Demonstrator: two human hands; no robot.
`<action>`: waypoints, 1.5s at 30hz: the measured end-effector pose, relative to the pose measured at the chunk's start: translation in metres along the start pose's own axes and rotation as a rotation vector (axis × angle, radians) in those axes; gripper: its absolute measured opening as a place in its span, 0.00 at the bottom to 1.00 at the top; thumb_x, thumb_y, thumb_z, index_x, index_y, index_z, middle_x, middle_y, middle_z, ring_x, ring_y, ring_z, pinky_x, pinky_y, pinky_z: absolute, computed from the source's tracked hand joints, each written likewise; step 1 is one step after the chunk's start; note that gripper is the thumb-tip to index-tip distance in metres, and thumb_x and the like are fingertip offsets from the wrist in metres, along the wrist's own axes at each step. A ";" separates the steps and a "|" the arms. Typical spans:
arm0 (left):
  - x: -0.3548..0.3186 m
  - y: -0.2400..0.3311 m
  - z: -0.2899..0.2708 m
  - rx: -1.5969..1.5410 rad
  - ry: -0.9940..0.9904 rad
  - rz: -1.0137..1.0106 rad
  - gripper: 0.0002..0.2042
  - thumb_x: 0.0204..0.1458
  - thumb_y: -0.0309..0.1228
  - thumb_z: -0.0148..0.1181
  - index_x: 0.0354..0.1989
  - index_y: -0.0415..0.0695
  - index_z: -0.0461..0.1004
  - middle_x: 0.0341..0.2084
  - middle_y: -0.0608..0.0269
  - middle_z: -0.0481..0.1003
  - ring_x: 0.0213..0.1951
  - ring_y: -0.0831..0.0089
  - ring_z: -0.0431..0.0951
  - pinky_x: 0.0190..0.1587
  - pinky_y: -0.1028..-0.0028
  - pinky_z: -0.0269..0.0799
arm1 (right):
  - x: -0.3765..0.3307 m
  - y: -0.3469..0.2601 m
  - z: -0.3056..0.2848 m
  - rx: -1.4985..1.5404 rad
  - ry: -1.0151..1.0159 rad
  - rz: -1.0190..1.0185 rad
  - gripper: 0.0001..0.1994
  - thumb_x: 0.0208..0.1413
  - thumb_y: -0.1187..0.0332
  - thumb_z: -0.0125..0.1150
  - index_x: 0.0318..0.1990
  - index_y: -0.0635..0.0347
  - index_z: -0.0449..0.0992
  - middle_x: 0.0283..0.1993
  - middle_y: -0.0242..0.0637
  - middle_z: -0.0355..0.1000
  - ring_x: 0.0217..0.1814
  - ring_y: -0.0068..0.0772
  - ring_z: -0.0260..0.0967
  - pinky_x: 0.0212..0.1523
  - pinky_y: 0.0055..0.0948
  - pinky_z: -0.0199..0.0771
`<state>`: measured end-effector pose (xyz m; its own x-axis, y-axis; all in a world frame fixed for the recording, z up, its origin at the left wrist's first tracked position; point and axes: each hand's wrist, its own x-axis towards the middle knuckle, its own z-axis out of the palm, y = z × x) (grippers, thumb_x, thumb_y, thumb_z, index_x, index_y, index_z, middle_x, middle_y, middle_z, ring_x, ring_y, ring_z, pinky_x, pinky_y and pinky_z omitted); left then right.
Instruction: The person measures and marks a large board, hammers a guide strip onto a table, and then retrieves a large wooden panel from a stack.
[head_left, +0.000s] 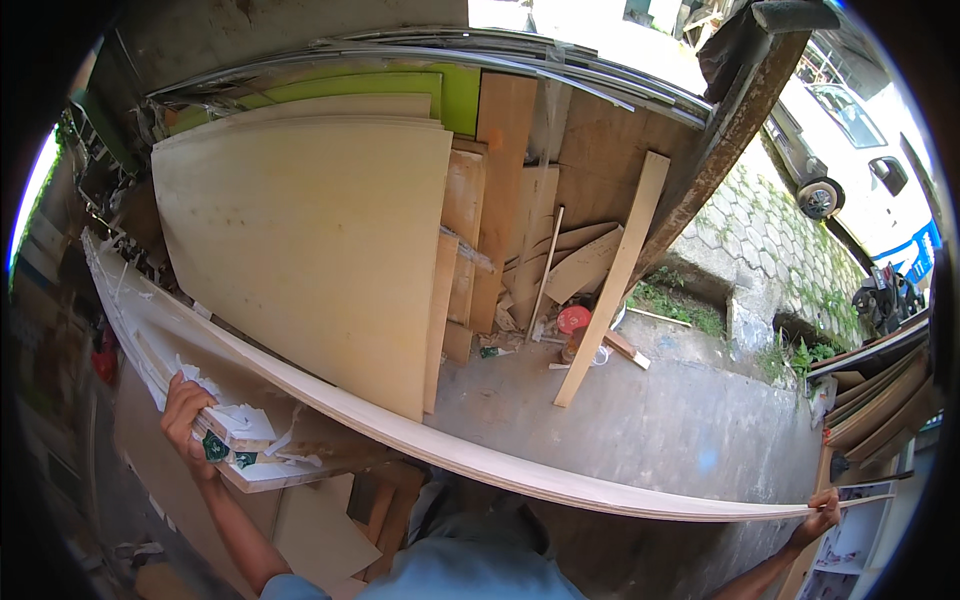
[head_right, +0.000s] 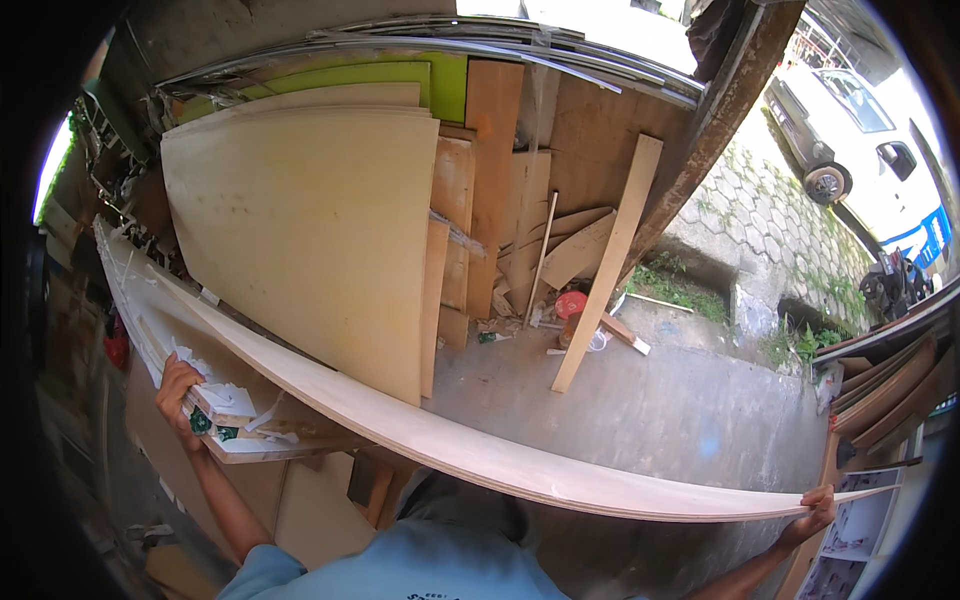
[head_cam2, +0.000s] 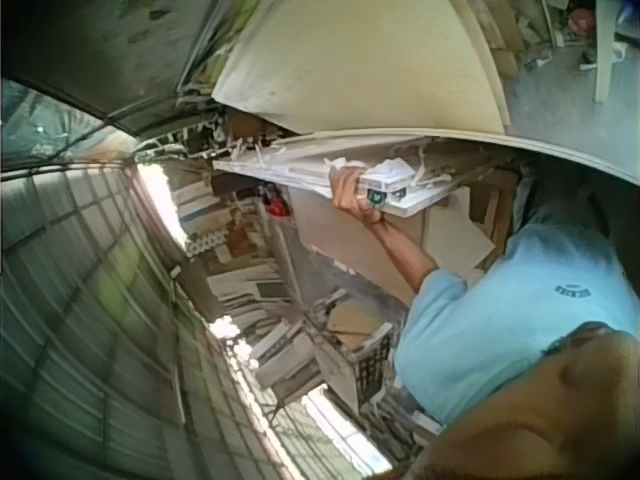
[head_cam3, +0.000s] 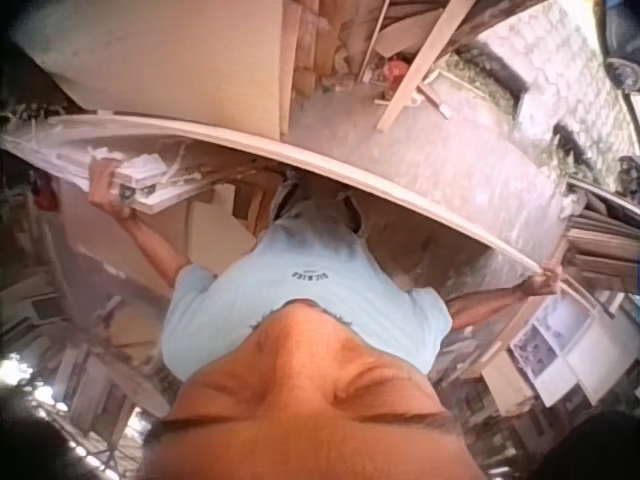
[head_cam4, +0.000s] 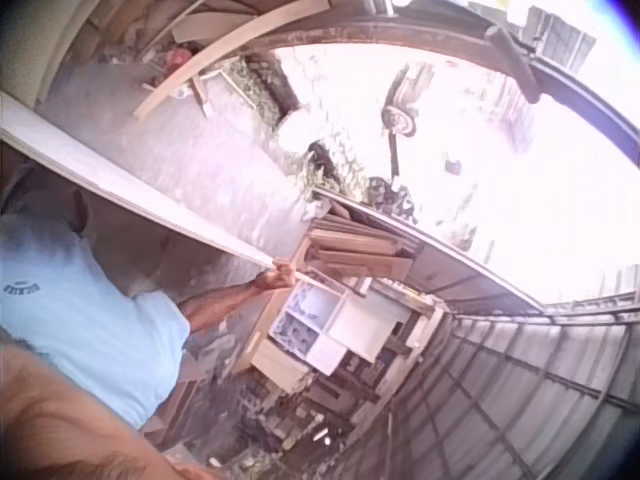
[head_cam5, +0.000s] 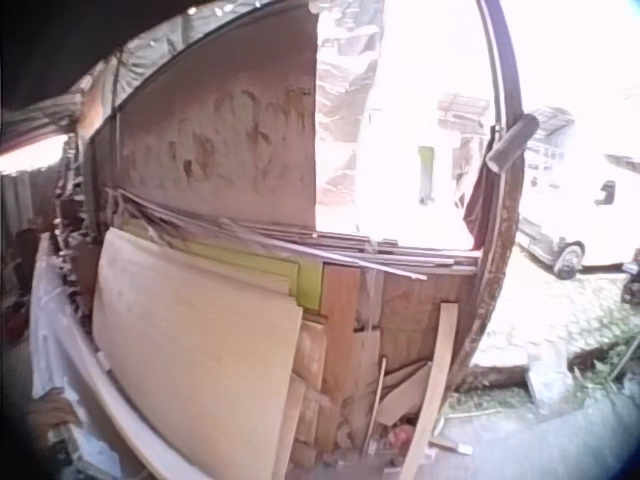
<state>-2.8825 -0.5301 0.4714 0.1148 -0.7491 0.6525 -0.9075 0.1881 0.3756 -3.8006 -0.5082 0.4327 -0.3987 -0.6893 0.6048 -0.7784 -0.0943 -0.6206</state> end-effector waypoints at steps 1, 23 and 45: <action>-0.001 -0.003 -0.001 0.004 -0.005 0.001 0.46 0.55 0.72 0.31 0.23 0.32 0.71 0.23 0.50 0.72 0.32 0.54 0.74 0.64 0.44 0.58 | -0.011 -0.049 0.034 -0.006 -0.054 -0.081 0.28 0.71 0.52 0.38 0.20 0.60 0.59 0.21 0.36 0.57 0.26 0.31 0.56 0.34 0.33 0.56; 0.006 -0.001 -0.004 -0.025 0.006 0.026 0.44 0.55 0.70 0.34 0.24 0.30 0.71 0.23 0.48 0.72 0.32 0.52 0.74 0.64 0.44 0.58 | -0.060 -0.196 0.169 -0.305 0.114 -0.574 0.19 0.58 0.67 0.44 0.14 0.57 0.55 0.14 0.40 0.52 0.16 0.42 0.53 0.24 0.39 0.52; 0.002 0.006 -0.004 -0.011 0.014 -0.014 0.45 0.55 0.71 0.34 0.25 0.30 0.71 0.24 0.48 0.73 0.33 0.53 0.75 0.65 0.44 0.58 | -0.008 -0.065 0.073 -0.161 -0.070 -0.271 0.25 0.68 0.55 0.39 0.21 0.64 0.61 0.22 0.38 0.58 0.28 0.37 0.56 0.36 0.39 0.56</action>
<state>-2.8861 -0.5279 0.4770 0.1333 -0.7430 0.6559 -0.9010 0.1848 0.3925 -3.7114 -0.5494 0.4321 -0.1365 -0.7028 0.6981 -0.9207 -0.1702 -0.3513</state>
